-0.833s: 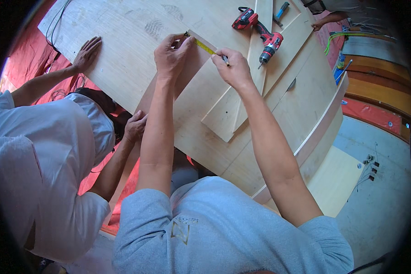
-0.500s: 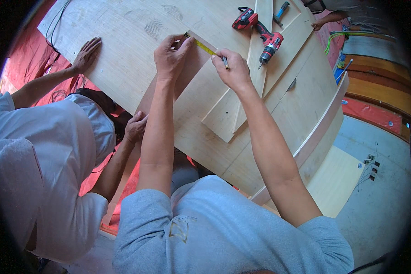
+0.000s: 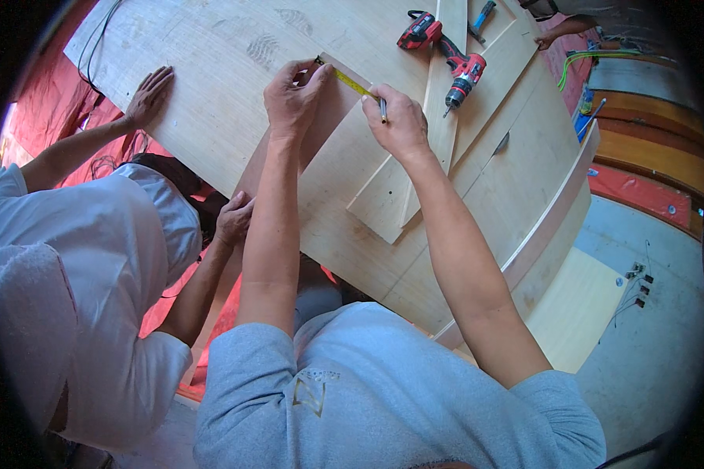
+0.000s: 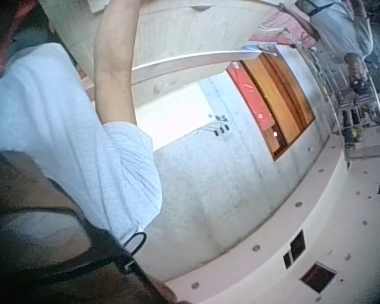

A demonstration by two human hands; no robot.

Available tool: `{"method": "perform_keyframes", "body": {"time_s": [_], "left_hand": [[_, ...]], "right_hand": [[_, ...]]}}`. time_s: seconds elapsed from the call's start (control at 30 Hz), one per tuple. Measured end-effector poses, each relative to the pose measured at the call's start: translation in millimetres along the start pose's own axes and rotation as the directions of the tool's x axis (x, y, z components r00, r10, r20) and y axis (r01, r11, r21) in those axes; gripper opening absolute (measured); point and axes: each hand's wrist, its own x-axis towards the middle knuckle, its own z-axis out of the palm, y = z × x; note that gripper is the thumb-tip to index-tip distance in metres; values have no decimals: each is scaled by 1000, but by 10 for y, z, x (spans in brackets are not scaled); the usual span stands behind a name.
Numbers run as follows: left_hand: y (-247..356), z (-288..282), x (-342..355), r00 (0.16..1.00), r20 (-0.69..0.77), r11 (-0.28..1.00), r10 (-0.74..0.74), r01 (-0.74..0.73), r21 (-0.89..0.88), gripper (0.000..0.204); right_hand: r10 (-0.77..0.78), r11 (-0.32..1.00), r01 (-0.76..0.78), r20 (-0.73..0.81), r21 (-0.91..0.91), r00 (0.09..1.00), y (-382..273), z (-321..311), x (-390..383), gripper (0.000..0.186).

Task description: The person aligns wooden boards on a worktable, measures the boards using a tape measure, and marks guidelines on the wooden surface with a pencil.

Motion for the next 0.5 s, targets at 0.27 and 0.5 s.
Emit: {"method": "perform_keyframes", "body": {"time_s": [0.27, 0.5], "left_hand": [[-72, -1, 14, 1000, 0, 999, 7, -7, -37, 35], [-6, 18, 6, 999, -34, 999, 39, -40, -15, 35]], "right_hand": [[-30, 999, 30, 7, 18, 1000, 22, 5, 31, 28], [-47, 995, 46, 11, 94, 999, 87, -13, 73, 29]]}}
